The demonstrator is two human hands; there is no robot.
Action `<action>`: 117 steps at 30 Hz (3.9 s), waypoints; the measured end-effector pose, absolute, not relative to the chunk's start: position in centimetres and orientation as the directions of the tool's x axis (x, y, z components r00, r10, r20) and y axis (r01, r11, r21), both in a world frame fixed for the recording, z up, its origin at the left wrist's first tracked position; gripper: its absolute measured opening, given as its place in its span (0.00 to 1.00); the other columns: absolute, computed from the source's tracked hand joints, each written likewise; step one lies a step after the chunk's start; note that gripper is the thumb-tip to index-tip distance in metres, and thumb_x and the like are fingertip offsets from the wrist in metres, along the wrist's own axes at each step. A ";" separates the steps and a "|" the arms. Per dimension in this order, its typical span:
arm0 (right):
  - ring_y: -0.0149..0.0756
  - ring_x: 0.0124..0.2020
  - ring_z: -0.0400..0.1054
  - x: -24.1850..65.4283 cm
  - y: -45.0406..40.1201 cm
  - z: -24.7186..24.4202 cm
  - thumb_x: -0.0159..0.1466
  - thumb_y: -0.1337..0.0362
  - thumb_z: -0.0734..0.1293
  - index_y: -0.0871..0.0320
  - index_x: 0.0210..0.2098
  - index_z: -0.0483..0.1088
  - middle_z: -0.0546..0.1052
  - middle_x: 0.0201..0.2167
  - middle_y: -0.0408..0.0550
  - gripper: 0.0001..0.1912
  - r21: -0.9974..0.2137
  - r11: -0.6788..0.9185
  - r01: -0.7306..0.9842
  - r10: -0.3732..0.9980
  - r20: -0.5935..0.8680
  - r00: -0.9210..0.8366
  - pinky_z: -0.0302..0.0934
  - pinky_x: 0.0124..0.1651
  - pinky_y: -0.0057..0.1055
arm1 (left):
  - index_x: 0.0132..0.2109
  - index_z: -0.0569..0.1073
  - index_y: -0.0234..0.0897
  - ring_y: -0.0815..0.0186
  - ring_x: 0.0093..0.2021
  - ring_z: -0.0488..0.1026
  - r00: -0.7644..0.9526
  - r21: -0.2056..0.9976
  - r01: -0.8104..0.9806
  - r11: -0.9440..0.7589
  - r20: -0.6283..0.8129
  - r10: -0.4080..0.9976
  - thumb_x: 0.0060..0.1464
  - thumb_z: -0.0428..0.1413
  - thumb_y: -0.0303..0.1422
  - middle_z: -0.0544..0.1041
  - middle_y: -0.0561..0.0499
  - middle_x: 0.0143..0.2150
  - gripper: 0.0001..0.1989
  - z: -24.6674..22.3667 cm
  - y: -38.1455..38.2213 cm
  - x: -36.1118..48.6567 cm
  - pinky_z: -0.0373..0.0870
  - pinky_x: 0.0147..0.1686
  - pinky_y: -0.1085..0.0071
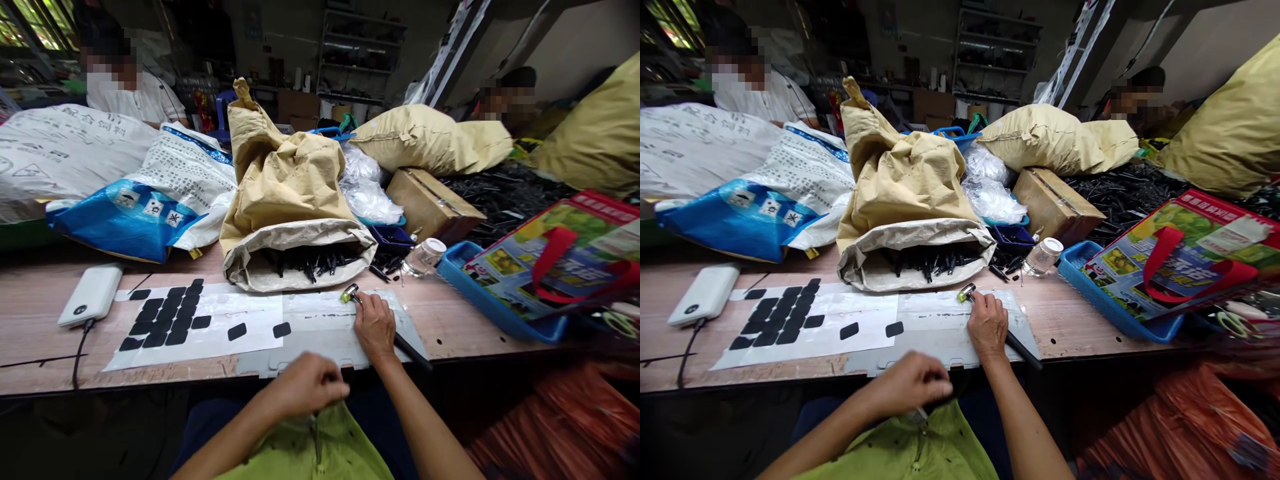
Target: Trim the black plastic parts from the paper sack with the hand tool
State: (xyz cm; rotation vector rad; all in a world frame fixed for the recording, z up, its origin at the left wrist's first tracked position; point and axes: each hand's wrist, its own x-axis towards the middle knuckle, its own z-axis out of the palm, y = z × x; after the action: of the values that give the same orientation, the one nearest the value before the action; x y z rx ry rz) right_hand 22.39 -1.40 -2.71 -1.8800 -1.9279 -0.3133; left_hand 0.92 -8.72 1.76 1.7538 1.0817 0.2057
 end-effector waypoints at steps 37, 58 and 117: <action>0.41 0.42 0.62 22.4 -1.5 -3.0 0.68 0.67 0.65 0.54 0.52 0.72 0.74 0.41 0.49 0.14 -0.151 0.051 0.987 0.895 0.445 0.022 0.49 0.42 0.35 | 0.41 0.77 0.40 0.58 0.42 0.70 0.248 0.668 0.673 -0.317 0.200 0.948 0.52 0.63 0.30 0.77 0.50 0.37 0.08 -2.1 -1.7 -1.1 0.65 0.44 0.62; 0.41 0.42 0.61 22.2 -1.6 -2.9 0.68 0.68 0.63 0.55 0.53 0.73 0.74 0.41 0.50 0.15 -0.170 0.045 0.984 0.899 0.437 0.034 0.49 0.43 0.35 | 0.46 0.82 0.41 0.58 0.43 0.71 0.259 0.706 0.635 -0.314 0.188 0.947 0.61 0.59 0.38 0.76 0.49 0.37 0.11 -2.7 -1.6 -1.9 0.65 0.45 0.62; 0.41 0.42 0.61 22.9 -0.8 -2.7 0.68 0.67 0.63 0.55 0.52 0.73 0.73 0.41 0.49 0.14 -0.144 0.066 0.987 0.908 0.418 0.001 0.48 0.42 0.34 | 0.48 0.78 0.42 0.60 0.45 0.73 0.437 0.822 0.484 -0.300 0.070 0.897 0.66 0.53 0.39 0.79 0.51 0.43 0.11 0.8 -4.1 -2.1 0.65 0.46 0.66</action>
State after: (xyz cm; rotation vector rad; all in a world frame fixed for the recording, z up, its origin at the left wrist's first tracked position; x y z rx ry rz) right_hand 22.86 -0.79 -2.66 -1.8859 -1.9514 -0.2679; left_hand -2.10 -4.07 0.76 1.9387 1.1624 0.6975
